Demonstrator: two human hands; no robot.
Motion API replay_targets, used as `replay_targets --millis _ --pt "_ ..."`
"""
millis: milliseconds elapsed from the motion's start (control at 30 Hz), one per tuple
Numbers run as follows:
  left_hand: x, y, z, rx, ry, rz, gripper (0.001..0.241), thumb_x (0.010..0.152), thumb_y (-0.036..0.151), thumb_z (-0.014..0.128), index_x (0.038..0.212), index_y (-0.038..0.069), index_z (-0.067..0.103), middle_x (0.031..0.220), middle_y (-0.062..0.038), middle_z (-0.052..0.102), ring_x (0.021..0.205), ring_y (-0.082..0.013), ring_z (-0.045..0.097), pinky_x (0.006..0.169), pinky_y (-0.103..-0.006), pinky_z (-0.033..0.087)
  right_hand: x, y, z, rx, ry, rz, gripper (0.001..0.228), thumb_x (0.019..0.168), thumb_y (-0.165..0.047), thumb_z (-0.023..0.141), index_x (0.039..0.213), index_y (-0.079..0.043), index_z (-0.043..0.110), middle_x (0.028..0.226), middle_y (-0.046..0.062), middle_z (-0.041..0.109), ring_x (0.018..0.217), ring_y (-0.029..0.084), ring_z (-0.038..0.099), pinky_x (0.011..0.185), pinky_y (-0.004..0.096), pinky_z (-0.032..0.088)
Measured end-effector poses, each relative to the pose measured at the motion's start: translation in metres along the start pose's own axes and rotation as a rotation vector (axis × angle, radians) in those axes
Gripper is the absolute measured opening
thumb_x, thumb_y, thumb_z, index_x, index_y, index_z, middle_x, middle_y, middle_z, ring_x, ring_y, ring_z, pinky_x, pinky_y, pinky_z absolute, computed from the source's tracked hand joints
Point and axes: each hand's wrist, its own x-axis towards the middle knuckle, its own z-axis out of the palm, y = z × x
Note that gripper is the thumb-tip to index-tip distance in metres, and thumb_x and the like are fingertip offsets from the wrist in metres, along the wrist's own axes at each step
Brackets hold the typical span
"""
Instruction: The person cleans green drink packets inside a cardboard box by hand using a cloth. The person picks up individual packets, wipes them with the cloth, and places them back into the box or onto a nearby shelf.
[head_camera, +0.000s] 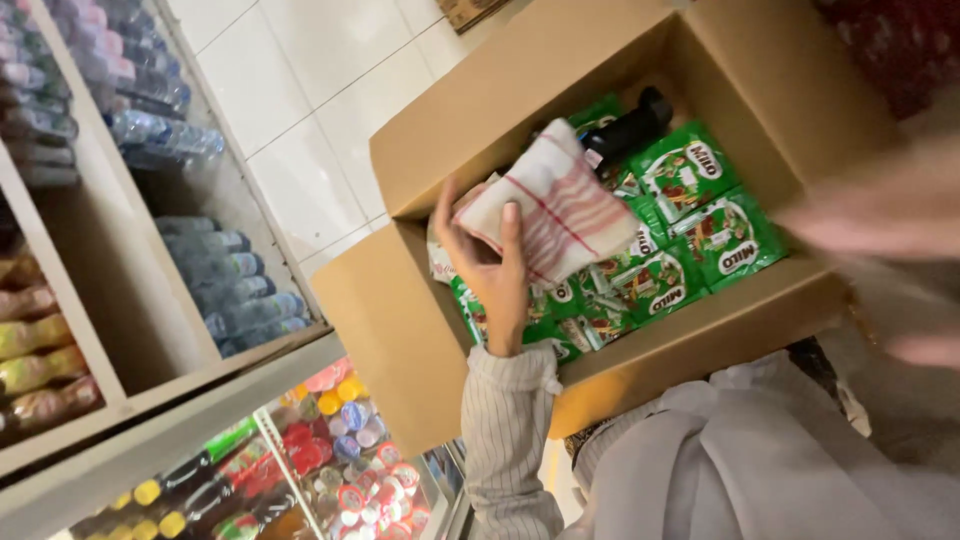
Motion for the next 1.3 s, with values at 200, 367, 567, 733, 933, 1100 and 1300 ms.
replay_targets --millis 200,367,567,733,933,1100,1300 --pt "0.003 -0.017 -0.008 -0.321 -0.075 -0.265 0.046 0.104 0.020 0.070 0.140 -0.002 0.053 0.130 -0.012 0.062 0.123 -0.0203 0.058 0.112 -0.0353 0.046 0.102 0.081 0.101 0.366 0.147 0.100 0.065 0.111 -0.046 0.036 0.161 -0.004 0.041 0.158 0.014 0.049 0.145 0.023 0.048 0.126 0.041 0.035" --pt "0.006 -0.021 0.002 -0.378 -0.016 -0.299 0.045 0.104 0.023 0.068 0.139 0.000 0.050 0.133 -0.013 0.060 0.126 -0.0209 0.056 0.112 -0.0357 0.044 0.057 0.173 0.187 1.354 -0.328 0.995 0.086 0.088 -0.061 0.054 0.154 -0.007 0.041 0.151 0.012 0.056 0.137 0.025 0.053 0.112 0.043 0.045" --pt "0.002 -0.018 0.012 -0.110 -0.024 -0.161 0.043 0.108 0.023 0.060 0.143 0.002 0.045 0.142 -0.011 0.053 0.133 -0.0196 0.052 0.117 -0.0334 0.041 0.080 0.137 0.166 0.955 -0.283 0.620 0.061 0.091 -0.036 0.071 0.140 -0.001 0.060 0.131 0.012 0.071 0.116 0.019 0.067 0.098 0.034 0.054" --pt "-0.013 -0.032 0.020 0.082 0.008 0.034 0.037 0.111 0.019 0.056 0.142 0.003 0.044 0.141 -0.009 0.048 0.131 -0.0173 0.051 0.115 -0.0316 0.042 0.073 0.154 0.146 0.881 0.166 0.764 0.033 0.107 -0.026 0.064 0.129 -0.002 0.069 0.086 0.010 0.064 0.066 0.020 0.059 0.058 0.030 0.045" --pt "-0.022 -0.032 0.028 0.449 -0.564 -0.089 0.021 0.105 0.021 0.070 0.121 0.008 0.067 0.109 -0.006 0.071 0.095 -0.0162 0.069 0.087 -0.0313 0.054 0.025 0.206 0.160 0.150 0.892 0.362 0.012 0.118 -0.007 0.060 0.123 0.003 0.063 0.113 0.011 0.065 0.099 0.022 0.064 0.089 0.035 0.051" --pt "-0.029 -0.037 0.043 0.781 -0.857 0.296 0.057 0.090 0.028 0.076 0.138 0.004 0.059 0.127 -0.012 0.064 0.118 -0.0289 0.060 0.099 -0.0409 0.049 0.006 0.217 0.163 -0.674 0.752 0.299 0.029 0.114 0.005 0.055 0.142 0.006 0.062 0.136 0.020 0.060 0.124 0.031 0.059 0.109 0.040 0.048" --pt "-0.033 -0.046 0.046 0.806 -0.922 0.320 0.069 0.083 0.038 0.079 0.138 0.003 0.057 0.127 -0.010 0.065 0.120 -0.0285 0.058 0.102 -0.0430 0.047 0.031 0.187 0.155 -0.491 0.851 0.231 0.022 0.114 0.002 0.067 0.135 0.006 0.066 0.131 0.019 0.063 0.117 0.029 0.060 0.104 0.037 0.048"
